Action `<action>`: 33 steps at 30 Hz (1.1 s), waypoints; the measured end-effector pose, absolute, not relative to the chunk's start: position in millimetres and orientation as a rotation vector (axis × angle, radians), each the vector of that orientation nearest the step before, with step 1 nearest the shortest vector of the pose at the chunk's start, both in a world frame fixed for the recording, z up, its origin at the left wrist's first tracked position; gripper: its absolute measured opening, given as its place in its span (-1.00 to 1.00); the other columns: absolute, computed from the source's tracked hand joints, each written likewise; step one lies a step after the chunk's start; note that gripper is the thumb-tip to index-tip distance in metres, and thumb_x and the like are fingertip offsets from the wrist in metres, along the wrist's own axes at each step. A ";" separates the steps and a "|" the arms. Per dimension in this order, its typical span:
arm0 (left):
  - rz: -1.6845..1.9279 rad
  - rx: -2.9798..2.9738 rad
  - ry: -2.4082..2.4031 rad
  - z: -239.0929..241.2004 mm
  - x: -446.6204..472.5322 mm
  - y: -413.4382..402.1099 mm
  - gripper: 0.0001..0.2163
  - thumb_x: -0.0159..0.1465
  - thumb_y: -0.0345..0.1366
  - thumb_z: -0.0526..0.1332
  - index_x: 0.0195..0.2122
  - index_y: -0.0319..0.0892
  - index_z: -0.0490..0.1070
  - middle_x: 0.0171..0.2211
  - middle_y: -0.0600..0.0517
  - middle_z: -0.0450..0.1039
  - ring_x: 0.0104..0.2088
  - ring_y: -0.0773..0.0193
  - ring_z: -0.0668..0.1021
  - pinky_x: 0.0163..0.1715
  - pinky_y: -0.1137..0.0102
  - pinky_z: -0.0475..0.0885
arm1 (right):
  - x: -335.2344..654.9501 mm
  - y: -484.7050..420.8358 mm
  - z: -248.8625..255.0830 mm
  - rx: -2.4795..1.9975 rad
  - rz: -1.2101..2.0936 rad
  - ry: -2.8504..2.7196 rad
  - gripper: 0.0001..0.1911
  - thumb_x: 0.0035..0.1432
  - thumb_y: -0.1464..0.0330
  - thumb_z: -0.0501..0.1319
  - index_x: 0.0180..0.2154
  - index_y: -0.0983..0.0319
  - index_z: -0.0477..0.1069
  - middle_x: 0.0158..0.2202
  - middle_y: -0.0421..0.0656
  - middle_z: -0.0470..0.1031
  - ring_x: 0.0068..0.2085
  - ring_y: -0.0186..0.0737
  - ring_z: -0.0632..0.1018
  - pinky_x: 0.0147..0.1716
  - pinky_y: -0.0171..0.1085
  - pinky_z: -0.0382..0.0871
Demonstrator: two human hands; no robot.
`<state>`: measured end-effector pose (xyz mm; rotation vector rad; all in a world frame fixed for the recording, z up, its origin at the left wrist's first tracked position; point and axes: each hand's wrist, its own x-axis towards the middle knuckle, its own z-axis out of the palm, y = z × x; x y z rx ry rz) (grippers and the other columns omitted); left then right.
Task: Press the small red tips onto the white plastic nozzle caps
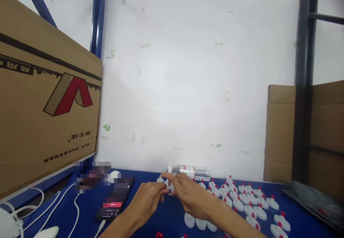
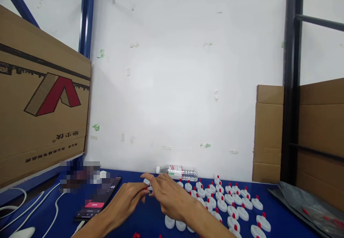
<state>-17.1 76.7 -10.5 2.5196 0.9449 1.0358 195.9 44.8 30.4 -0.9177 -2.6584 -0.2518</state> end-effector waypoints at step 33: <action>0.217 2.050 0.887 -0.2 -32.2 84.5 -0.67 -0.08 -0.06 0.54 -0.33 -0.13 0.71 -0.58 0.10 0.47 -0.61 0.36 0.35 -0.71 0.52 0.22 | 246.3 91.9 20.3 -1.387 -0.256 -2.378 -0.63 0.48 0.28 0.01 0.14 0.14 0.48 -0.11 -0.04 0.63 -0.07 -0.04 0.60 -0.07 -0.17 0.37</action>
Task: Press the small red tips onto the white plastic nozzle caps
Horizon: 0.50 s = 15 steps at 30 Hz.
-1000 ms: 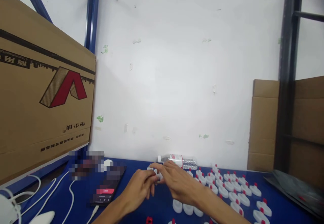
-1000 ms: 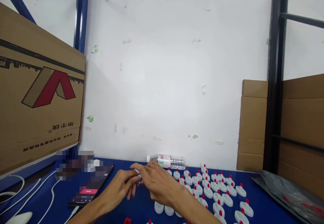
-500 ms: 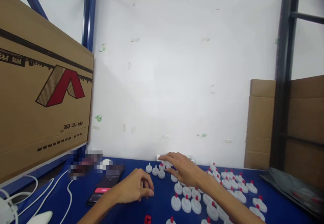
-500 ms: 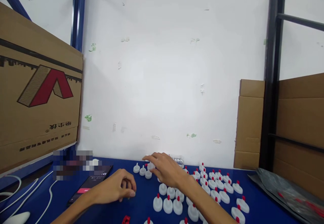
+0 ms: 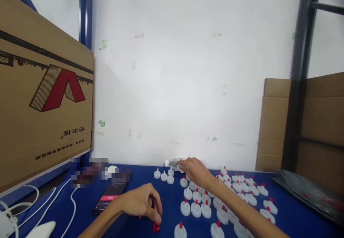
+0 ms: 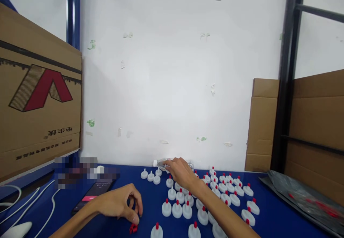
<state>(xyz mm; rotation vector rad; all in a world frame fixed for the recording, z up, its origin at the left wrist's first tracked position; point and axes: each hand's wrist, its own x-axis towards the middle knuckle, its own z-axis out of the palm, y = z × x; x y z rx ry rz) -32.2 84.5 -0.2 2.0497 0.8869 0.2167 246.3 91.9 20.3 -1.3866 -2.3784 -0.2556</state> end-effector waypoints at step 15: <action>0.302 2.118 0.927 -3.2 -24.0 80.1 -0.84 -0.06 -0.22 0.50 -0.46 -0.14 0.67 -0.61 0.15 0.41 -0.55 0.37 0.36 -0.58 0.51 0.16 | 254.5 96.6 11.7 -1.409 -0.262 -2.518 -0.46 0.18 0.61 0.04 0.08 0.16 0.54 -0.17 -0.06 0.66 -0.14 -0.05 0.63 -0.15 -0.21 0.32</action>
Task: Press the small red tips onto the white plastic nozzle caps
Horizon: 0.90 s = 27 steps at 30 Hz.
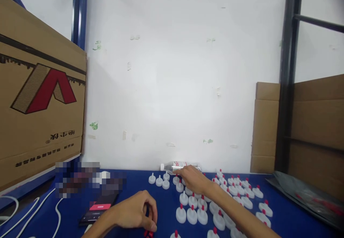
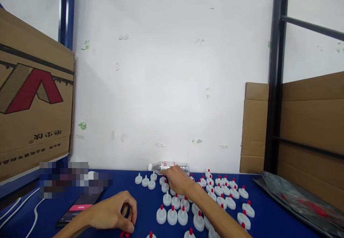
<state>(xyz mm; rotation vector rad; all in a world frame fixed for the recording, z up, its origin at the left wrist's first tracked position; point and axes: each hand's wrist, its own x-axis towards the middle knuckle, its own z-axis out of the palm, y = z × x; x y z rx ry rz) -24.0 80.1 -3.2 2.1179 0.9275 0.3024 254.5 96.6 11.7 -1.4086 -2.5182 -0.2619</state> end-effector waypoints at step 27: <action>0.145 2.074 0.841 0.9 -41.2 92.8 -0.61 -0.18 0.02 0.59 -0.40 -0.09 0.70 -0.55 0.12 0.53 -0.59 0.39 0.35 -0.60 0.49 0.18 | 223.3 69.9 17.0 -1.125 0.009 -2.650 -0.54 0.47 0.36 -0.07 0.28 0.23 0.34 0.25 0.02 0.44 0.29 -0.02 0.41 0.27 0.00 0.23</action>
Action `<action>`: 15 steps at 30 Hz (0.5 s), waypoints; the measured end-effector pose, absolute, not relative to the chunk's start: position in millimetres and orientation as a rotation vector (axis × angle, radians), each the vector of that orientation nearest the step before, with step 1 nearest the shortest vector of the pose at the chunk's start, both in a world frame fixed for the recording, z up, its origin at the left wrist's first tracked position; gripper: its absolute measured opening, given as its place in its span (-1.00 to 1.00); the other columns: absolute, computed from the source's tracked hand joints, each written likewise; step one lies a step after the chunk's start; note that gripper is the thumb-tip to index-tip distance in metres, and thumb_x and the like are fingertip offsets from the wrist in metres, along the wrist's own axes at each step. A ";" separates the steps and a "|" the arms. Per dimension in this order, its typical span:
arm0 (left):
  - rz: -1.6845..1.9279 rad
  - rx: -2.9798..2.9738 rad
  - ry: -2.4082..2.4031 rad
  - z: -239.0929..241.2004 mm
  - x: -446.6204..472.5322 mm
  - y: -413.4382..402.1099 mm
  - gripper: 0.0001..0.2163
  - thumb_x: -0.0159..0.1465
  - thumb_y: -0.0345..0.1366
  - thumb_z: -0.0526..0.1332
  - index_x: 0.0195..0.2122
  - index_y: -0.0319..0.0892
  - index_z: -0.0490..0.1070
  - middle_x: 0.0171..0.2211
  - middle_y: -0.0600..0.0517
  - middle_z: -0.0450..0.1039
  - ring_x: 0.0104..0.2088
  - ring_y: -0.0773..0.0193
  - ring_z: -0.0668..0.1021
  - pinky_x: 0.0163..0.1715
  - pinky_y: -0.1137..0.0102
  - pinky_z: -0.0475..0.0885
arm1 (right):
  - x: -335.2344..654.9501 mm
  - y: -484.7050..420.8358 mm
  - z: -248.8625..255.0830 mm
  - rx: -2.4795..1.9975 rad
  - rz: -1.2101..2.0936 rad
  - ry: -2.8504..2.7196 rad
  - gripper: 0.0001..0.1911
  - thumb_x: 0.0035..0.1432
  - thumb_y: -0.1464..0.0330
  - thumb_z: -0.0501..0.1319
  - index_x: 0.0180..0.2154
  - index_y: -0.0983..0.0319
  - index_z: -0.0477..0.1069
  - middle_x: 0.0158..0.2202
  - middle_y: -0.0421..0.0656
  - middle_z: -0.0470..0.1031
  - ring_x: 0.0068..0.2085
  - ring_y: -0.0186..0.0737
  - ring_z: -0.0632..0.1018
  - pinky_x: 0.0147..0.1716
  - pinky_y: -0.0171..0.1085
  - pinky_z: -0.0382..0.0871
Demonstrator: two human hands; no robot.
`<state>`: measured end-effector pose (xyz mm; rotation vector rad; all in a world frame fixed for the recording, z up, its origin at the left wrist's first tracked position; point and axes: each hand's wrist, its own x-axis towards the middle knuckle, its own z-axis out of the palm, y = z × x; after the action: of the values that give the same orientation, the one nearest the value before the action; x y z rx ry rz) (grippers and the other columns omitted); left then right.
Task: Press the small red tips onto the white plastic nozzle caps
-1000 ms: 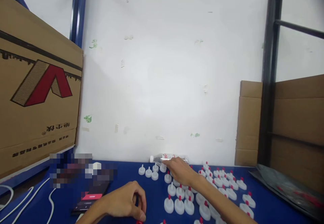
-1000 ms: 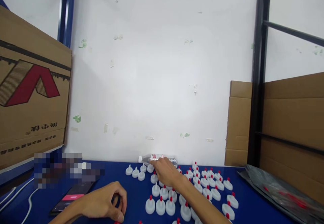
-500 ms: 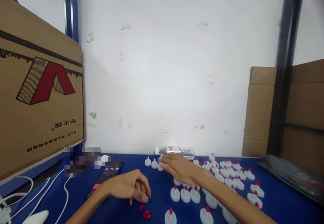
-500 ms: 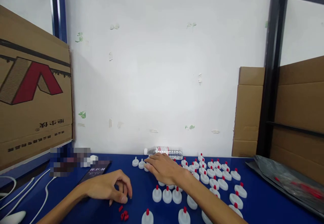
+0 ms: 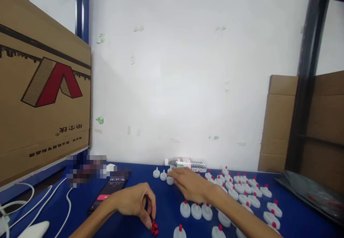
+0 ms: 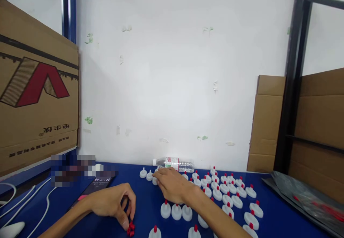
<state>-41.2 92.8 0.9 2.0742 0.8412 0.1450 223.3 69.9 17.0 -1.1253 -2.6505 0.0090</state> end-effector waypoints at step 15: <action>0.235 2.101 0.925 0.4 -37.4 91.8 -0.69 -0.07 -0.15 0.55 -0.30 -0.13 0.66 -0.54 0.13 0.49 -0.55 0.34 0.43 -0.58 0.52 0.26 | 224.0 73.1 11.4 -1.123 -0.034 -2.696 -0.54 0.53 0.20 -0.13 0.00 0.19 0.50 -0.02 -0.06 0.61 0.07 -0.04 0.56 0.15 0.00 0.27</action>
<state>-37.4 91.8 0.4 2.1010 0.9253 0.2348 224.0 73.1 11.4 -1.1228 -2.6964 -0.0341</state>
